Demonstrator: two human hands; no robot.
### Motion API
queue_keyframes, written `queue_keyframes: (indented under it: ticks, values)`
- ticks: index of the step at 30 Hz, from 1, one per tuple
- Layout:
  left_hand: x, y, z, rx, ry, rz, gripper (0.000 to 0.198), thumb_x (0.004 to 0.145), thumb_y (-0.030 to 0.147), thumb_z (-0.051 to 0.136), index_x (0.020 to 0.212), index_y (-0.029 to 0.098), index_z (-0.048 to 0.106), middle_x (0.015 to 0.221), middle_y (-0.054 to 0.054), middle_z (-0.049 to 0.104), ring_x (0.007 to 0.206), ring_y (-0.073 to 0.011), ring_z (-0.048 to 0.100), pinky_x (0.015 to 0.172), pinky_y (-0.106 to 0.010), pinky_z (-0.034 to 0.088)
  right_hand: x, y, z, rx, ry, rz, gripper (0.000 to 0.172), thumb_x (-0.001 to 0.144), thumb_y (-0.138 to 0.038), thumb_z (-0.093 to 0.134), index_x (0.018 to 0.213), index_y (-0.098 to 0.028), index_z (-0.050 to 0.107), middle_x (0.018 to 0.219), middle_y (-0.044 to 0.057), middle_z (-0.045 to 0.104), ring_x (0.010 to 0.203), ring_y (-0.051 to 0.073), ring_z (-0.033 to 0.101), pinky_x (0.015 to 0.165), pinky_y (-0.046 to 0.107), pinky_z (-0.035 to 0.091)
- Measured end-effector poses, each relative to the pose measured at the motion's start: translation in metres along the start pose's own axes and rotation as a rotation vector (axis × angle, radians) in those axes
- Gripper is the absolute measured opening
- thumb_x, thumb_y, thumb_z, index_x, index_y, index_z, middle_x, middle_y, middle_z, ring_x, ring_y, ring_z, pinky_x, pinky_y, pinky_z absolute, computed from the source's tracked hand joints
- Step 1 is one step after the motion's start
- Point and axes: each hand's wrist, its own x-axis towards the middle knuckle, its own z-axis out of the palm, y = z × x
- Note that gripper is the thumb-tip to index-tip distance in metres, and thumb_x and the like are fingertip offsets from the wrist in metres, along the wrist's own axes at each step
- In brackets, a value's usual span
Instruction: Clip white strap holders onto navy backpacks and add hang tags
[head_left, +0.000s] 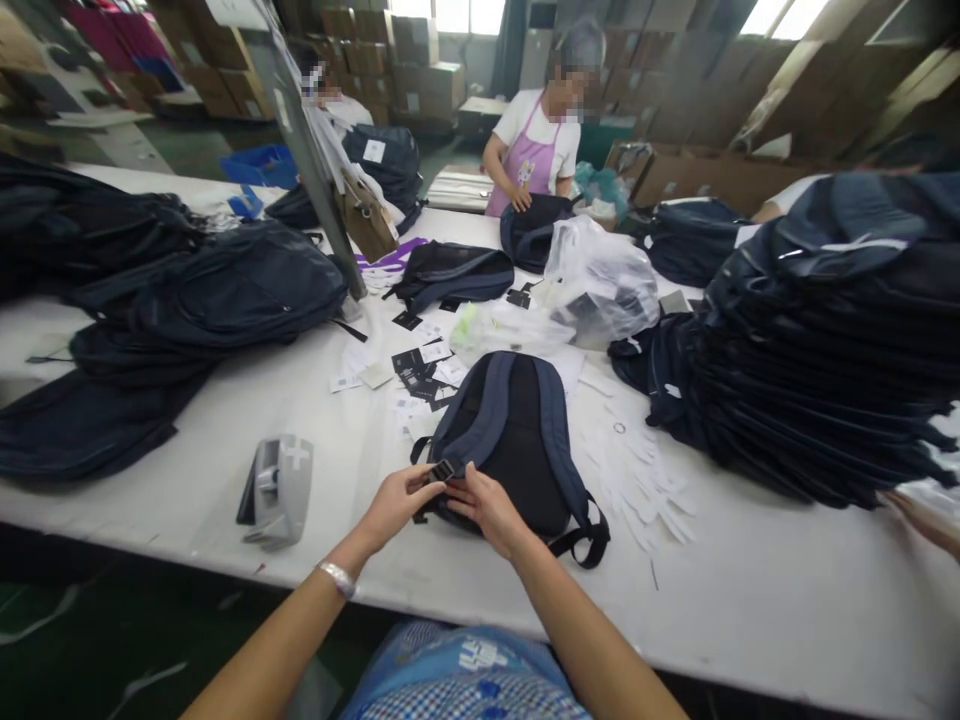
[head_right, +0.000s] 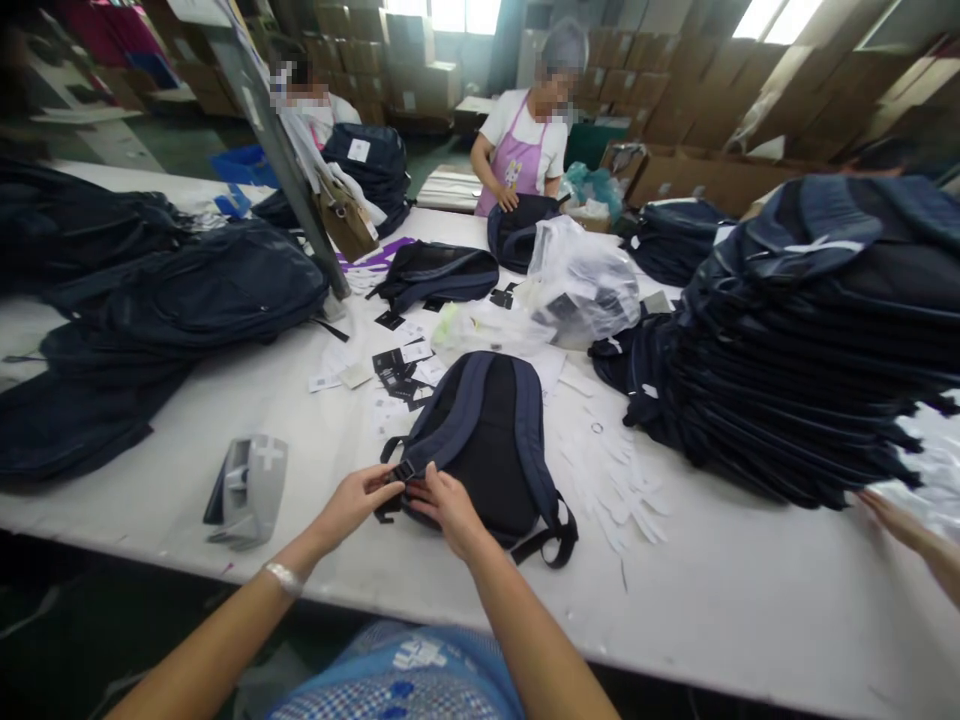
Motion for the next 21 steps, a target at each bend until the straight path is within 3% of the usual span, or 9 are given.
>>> queue_keyframes:
  ticks: [3, 6, 10, 12, 14, 17, 21]
  values:
    - [0.005, 0.038, -0.010, 0.085, -0.023, 0.158, 0.036, 0.083, 0.040, 0.062, 0.110, 0.018, 0.069, 0.102, -0.005, 0.072, 0.096, -0.0226, 0.065, 0.086, -0.031, 0.050, -0.003, -0.042, 0.020, 0.031, 0.038, -0.171, 0.044, 0.078, -0.052, 0.072, 0.099, -0.014, 0.066, 0.112, 0.010, 0.066, 0.107, 0.020, 0.061, 0.093, 0.032, 0.049]
    - [0.024, 0.073, -0.027, 0.225, 0.112, 0.279, 0.031, 0.084, 0.042, 0.060, 0.104, 0.021, 0.072, 0.105, -0.004, 0.072, 0.096, -0.0224, 0.066, 0.086, -0.031, 0.050, 0.005, -0.097, 0.037, -0.029, 0.131, -0.324, 0.038, 0.073, -0.044, 0.077, 0.093, -0.014, 0.067, 0.104, 0.008, 0.069, 0.101, 0.018, 0.063, 0.095, 0.031, 0.046]
    - [0.055, 0.115, -0.047, 0.441, 0.268, 0.513, 0.031, 0.087, 0.045, 0.057, 0.097, 0.020, 0.073, 0.100, -0.005, 0.072, 0.090, -0.0209, 0.064, 0.079, -0.029, 0.046, 0.025, -0.165, 0.058, -0.079, 0.225, -0.444, 0.030, 0.073, -0.041, 0.074, 0.084, -0.015, 0.064, 0.088, 0.004, 0.070, 0.080, 0.015, 0.064, 0.079, 0.027, 0.050]
    - [0.066, 0.127, -0.052, 0.446, 0.225, 0.542, 0.034, 0.088, 0.047, 0.054, 0.084, 0.019, 0.071, 0.083, -0.003, 0.070, 0.077, -0.0181, 0.060, 0.071, -0.027, 0.042, 0.031, -0.187, 0.068, -0.112, 0.247, -0.482, 0.026, 0.080, -0.040, 0.065, 0.085, -0.015, 0.064, 0.084, 0.004, 0.070, 0.071, 0.013, 0.063, 0.070, 0.025, 0.049]
    - [0.073, 0.129, -0.053, 0.312, 0.105, 0.494, 0.037, 0.088, 0.049, 0.052, 0.075, 0.017, 0.065, 0.069, 0.000, 0.062, 0.065, -0.0146, 0.053, 0.062, -0.025, 0.038, 0.035, -0.197, 0.077, -0.158, 0.285, -0.499, 0.022, 0.086, -0.035, 0.058, 0.086, -0.014, 0.063, 0.081, 0.005, 0.070, 0.067, 0.013, 0.063, 0.065, 0.024, 0.049]
    - [0.076, 0.115, -0.050, 0.040, -0.016, 0.397, 0.039, 0.086, 0.052, 0.053, 0.073, 0.016, 0.059, 0.064, 0.002, 0.053, 0.060, -0.0117, 0.045, 0.056, -0.022, 0.034, 0.043, -0.197, 0.085, -0.226, 0.350, -0.489, 0.018, 0.088, -0.030, 0.055, 0.082, -0.014, 0.061, 0.074, 0.005, 0.070, 0.066, 0.014, 0.065, 0.065, 0.025, 0.050]
    - [0.068, 0.087, -0.040, -0.119, -0.090, 0.299, 0.040, 0.083, 0.054, 0.057, 0.073, 0.015, 0.057, 0.066, 0.002, 0.050, 0.062, -0.0114, 0.042, 0.055, -0.021, 0.032, 0.067, -0.194, 0.072, -0.277, 0.414, -0.513, 0.021, 0.089, -0.030, 0.054, 0.076, -0.014, 0.060, 0.069, 0.005, 0.068, 0.065, 0.016, 0.065, 0.067, 0.029, 0.052]
